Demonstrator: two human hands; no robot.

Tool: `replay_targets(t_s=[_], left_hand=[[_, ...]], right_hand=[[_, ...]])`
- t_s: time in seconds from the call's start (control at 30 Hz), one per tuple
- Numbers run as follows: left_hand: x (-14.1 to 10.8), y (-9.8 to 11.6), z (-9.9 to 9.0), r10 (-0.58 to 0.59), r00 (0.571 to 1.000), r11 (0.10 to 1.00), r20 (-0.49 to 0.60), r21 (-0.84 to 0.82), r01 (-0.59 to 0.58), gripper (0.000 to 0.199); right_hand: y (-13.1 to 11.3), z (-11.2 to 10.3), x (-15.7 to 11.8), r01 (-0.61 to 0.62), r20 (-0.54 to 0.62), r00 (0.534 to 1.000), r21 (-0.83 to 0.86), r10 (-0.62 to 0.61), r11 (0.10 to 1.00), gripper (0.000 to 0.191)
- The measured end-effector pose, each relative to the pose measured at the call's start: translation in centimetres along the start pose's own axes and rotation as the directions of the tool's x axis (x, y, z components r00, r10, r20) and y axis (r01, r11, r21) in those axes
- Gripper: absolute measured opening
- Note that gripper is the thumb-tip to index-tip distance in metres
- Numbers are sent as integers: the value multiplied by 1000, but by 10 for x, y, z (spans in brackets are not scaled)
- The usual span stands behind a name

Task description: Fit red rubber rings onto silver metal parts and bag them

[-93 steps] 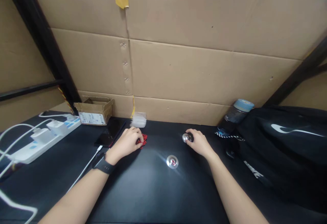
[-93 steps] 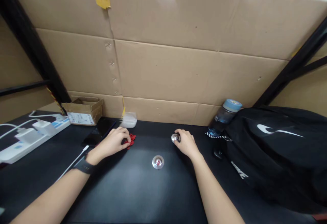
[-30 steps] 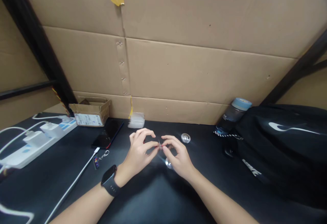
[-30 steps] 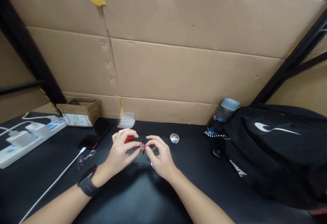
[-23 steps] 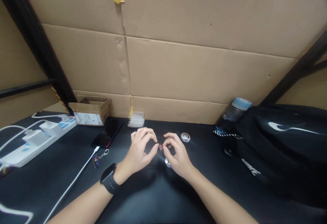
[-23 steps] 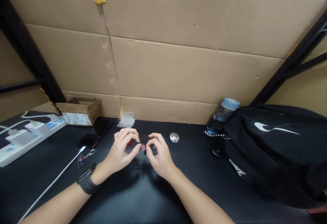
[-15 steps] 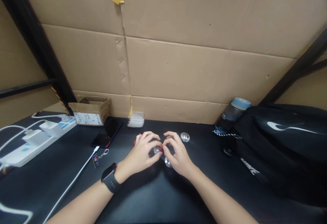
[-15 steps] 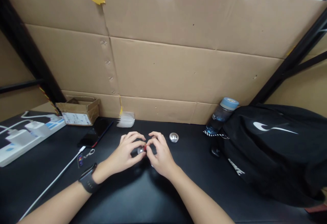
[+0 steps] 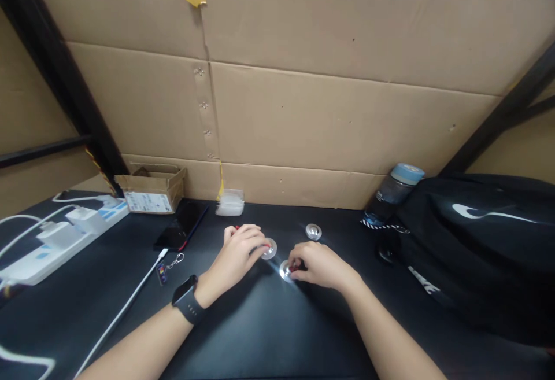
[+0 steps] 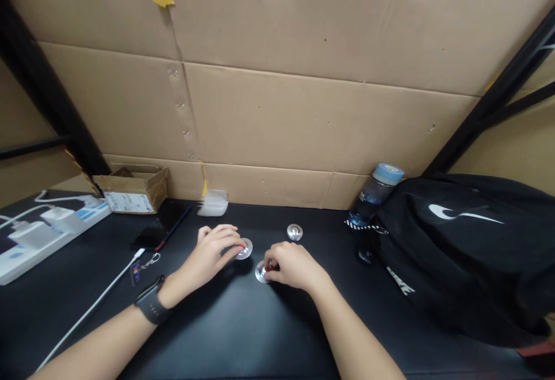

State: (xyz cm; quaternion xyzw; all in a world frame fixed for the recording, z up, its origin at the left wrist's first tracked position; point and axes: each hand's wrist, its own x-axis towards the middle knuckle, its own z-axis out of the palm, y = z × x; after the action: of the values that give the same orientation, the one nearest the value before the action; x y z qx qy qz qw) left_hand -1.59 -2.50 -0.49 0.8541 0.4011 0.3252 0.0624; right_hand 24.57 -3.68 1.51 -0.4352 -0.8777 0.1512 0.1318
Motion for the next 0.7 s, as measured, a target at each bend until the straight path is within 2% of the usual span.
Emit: replay_targets(t_s=[0.17, 0.27, 0.4, 0.53, 0.6, 0.7], left_hand=[[0, -2, 1, -36, 999, 999, 13, -16, 36, 18], [1, -1, 2, -67, 998, 997, 16, -39, 68, 21], [2, 3, 1, -178, 984, 978, 23, -108, 179, 15], [4, 4, 2, -213, 976, 942, 35, -256, 215, 19], [4, 5, 3, -213, 977, 922, 22, -327, 208, 21], [4, 6, 5, -230, 973, 893, 21, -392, 220, 21]], right_hand=[[2, 6, 2, 12, -19, 1000, 3, -12, 1000, 13], [-2, 5, 3, 30, -73, 997, 20, -28, 999, 12], [-12, 3, 10, 87, -199, 979, 240, -39, 967, 8], [-21, 13, 18, 124, -308, 950, 527, 53, 841, 8], [-24, 23, 21, 92, -282, 950, 660, 132, 745, 13], [-25, 35, 24, 47, -185, 960, 846, 210, 531, 22]])
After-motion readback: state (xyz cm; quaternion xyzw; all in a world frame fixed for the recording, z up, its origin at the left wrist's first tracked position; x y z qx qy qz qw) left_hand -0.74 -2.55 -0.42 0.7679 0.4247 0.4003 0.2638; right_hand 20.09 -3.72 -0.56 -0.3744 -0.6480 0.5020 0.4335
